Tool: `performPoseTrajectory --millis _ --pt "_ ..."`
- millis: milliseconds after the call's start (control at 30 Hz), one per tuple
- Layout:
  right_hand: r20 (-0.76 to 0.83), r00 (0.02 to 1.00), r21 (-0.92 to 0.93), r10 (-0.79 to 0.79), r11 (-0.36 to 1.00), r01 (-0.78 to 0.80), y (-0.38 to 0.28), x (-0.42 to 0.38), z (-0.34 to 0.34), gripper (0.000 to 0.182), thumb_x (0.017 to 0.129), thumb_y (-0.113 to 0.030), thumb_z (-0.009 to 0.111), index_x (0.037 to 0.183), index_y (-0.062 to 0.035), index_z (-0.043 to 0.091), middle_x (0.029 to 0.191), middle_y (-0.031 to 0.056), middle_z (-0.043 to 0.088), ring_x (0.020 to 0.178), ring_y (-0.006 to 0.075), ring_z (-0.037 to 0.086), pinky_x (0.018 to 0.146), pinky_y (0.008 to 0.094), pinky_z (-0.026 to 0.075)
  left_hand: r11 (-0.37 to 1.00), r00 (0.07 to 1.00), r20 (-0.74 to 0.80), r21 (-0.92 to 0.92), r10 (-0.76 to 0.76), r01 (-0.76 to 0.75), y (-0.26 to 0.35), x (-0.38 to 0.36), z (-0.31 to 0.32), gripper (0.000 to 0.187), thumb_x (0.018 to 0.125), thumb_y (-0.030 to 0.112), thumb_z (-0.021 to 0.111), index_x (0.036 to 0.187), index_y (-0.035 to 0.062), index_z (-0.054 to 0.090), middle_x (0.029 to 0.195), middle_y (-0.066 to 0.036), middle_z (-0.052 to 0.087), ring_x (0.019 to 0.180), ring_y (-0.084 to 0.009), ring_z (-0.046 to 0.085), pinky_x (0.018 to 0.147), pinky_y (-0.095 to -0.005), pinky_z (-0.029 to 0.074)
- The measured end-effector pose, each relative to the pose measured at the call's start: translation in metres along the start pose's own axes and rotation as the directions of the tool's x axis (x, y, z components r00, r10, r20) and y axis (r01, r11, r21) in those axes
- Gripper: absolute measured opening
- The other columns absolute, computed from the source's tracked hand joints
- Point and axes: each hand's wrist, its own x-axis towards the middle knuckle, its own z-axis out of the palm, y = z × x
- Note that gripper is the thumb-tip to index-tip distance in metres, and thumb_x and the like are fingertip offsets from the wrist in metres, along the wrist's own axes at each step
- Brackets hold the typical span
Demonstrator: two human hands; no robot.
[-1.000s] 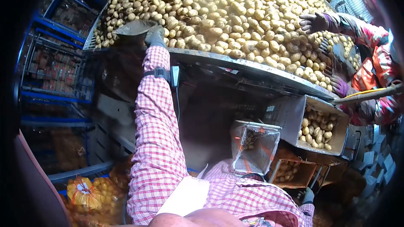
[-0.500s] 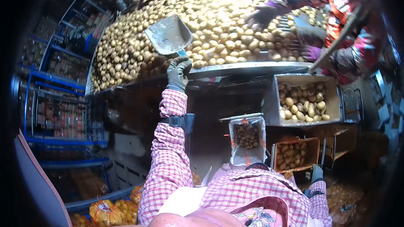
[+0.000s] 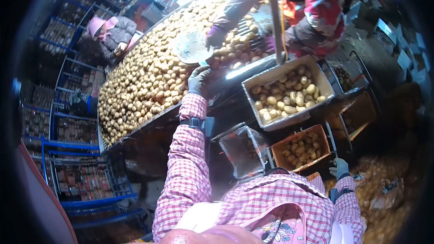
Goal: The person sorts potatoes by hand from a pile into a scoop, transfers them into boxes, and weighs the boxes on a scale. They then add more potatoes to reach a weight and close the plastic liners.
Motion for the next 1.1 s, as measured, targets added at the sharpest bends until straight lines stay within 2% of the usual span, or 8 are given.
performPoseTrajectory --millis 67,100,300,333,467,600,733,1100 --pt "0.046 0.999 0.021 -0.011 1.000 0.010 0.003 0.005 -0.008 0.036 0.086 -0.031 0.064 0.119 -0.0156 0.063 0.104 0.0076 0.061 0.081 0.0358 0.065 0.074 0.0508 0.054 0.996 0.999 0.041 0.087 0.016 -0.020 0.022 -0.012 0.033 0.032 0.085 0.002 0.074 0.116 0.0067 0.069 0.100 -0.006 0.072 0.083 -0.0143 0.068 0.069 -0.0274 0.057" --pt "0.113 0.976 0.011 -0.188 0.982 0.188 -0.007 -0.024 -0.005 0.023 0.084 -0.030 0.065 0.095 -0.0107 0.065 0.082 0.0069 0.062 0.071 0.0301 0.064 0.061 0.0440 0.053 0.994 0.998 0.065 -0.105 -0.012 0.019 0.014 -0.006 0.050 0.033 0.086 0.001 0.074 0.118 0.0017 0.068 0.105 -0.008 0.071 0.092 -0.0159 0.066 0.081 -0.0284 0.056" --pt "0.069 0.998 0.076 0.003 0.997 -0.009 -0.019 0.026 -0.036 0.049 0.095 -0.052 0.055 0.103 -0.0060 0.067 0.078 0.0113 0.066 0.055 0.0268 0.063 0.050 0.0391 0.052 0.959 0.936 0.216 0.119 -0.278 0.258 -0.024 -0.104 0.123 0.045 0.088 0.010 0.069 0.132 0.0023 0.059 0.123 -0.013 0.065 0.112 -0.0214 0.063 0.093 -0.0334 0.053" --pt "0.078 0.997 0.026 -0.021 0.999 0.019 -0.034 0.012 -0.038 0.053 0.095 -0.054 0.053 0.107 -0.0043 0.067 0.076 0.0131 0.066 0.055 0.0271 0.063 0.050 0.0412 0.053 0.900 0.945 0.271 0.433 -0.181 0.048 -0.056 -0.116 0.121 0.048 0.088 0.013 0.071 0.133 0.0008 0.059 0.125 -0.014 0.064 0.113 -0.0222 0.062 0.098 -0.0333 0.049" --pt "0.244 0.968 -0.111 0.054 0.993 -0.028 -0.077 0.000 -0.051 0.053 0.099 -0.049 0.048 0.111 -0.0013 0.069 0.071 0.0159 0.066 0.052 0.0290 0.063 0.048 0.0418 0.052 0.641 0.822 0.503 0.729 -0.266 -0.239 -0.133 -0.208 0.154 0.068 0.085 0.024 0.075 0.144 0.0047 0.048 0.145 -0.018 0.051 0.135 -0.0314 0.047 0.113 -0.0398 0.036" --pt "0.405 0.913 -0.178 0.051 0.984 0.024 -0.104 0.010 -0.057 0.052 0.101 -0.044 0.047 0.108 0.0019 0.070 0.068 0.0169 0.066 0.050 0.0283 0.061 0.047 0.0415 0.051 0.065 0.865 0.401 0.914 -0.301 -0.401 -0.169 -0.261 0.187 0.092 0.078 0.046 0.076 0.152 0.0098 0.036 0.151 -0.019 0.043 0.142 -0.0384 0.034 0.118 -0.0468 0.027" --pt "0.467 0.879 -0.239 0.092 0.971 0.026 -0.117 0.013 -0.065 0.051 0.102 -0.041 0.046 0.104 0.0029 0.071 0.066 0.0164 0.064 0.049 0.0273 0.060 0.046 0.0406 0.051 0.010 0.883 0.441 0.895 -0.160 -0.446 -0.169 -0.265 0.205 0.094 0.075 0.045 0.075 0.153 0.0113 0.036 0.155 -0.017 0.038 0.144 -0.0380 0.031 0.120 -0.0490 0.023" --pt "0.351 0.887 -0.136 0.301 0.953 -0.270 -0.023 0.047 -0.141 0.051 0.101 -0.043 0.046 0.108 0.0030 0.069 0.068 0.0172 0.064 0.049 0.0292 0.060 0.045 0.0422 0.051 -0.147 0.917 0.280 0.933 -0.283 -0.330 -0.181 -0.247 0.208 0.088 0.078 0.044 0.074 0.152 0.0164 0.035 0.156 -0.010 0.035 0.145 -0.0321 0.028 0.121 -0.0471 0.019"
